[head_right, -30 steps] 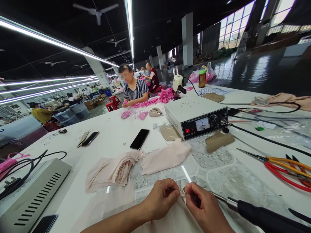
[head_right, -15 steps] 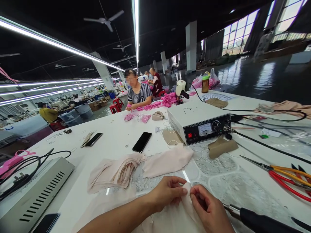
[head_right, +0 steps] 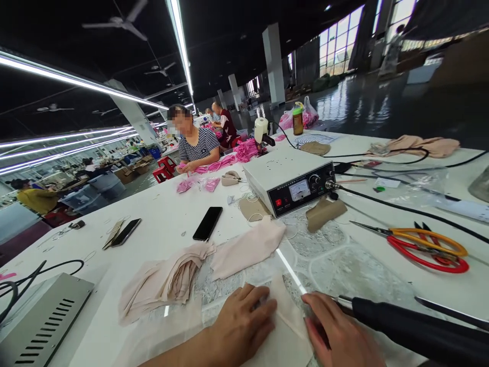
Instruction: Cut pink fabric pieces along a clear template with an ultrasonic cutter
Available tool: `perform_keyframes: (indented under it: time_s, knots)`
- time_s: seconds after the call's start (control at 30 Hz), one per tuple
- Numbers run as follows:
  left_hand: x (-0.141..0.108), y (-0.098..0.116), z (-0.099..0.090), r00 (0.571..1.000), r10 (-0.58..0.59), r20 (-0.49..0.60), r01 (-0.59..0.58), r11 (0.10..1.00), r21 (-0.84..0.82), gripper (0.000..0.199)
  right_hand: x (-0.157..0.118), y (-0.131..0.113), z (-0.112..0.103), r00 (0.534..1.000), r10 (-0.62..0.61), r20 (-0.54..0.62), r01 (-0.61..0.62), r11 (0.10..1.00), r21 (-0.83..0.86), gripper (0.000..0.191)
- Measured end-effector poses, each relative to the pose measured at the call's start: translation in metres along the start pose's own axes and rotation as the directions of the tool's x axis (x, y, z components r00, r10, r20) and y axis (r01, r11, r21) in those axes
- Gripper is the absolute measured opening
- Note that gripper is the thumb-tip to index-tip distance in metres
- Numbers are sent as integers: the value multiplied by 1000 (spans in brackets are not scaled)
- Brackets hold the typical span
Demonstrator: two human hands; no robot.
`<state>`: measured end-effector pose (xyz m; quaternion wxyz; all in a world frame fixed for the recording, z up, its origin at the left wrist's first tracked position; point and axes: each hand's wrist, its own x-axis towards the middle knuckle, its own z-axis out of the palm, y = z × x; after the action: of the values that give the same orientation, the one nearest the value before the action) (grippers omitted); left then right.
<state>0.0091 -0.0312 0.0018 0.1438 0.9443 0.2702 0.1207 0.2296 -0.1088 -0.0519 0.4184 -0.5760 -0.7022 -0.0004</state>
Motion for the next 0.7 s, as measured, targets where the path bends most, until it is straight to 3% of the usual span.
perform_keyframes:
  time_s: [0.17,0.27,0.37,0.5,0.7]
  knots:
    - [6,2,-5,989,144,17,-145,979,142,22,-5,-9,-7,975,-202,-91,189,972,-138,23]
    - [18,-3,-8,951,310,11,-305,929,209,25,-7,-12,-8,955,-286,-75,269,946,-181,22]
    - [26,-9,-10,919,393,-1,-379,885,270,24,-9,-12,-9,959,-270,-86,253,952,-175,23]
    - [24,-13,-10,919,395,17,-383,880,282,23,-13,-8,-7,970,-226,-94,218,972,-85,21]
    - [22,-20,-5,867,497,49,-486,819,305,29,-19,0,3,959,-277,-57,274,960,-59,32]
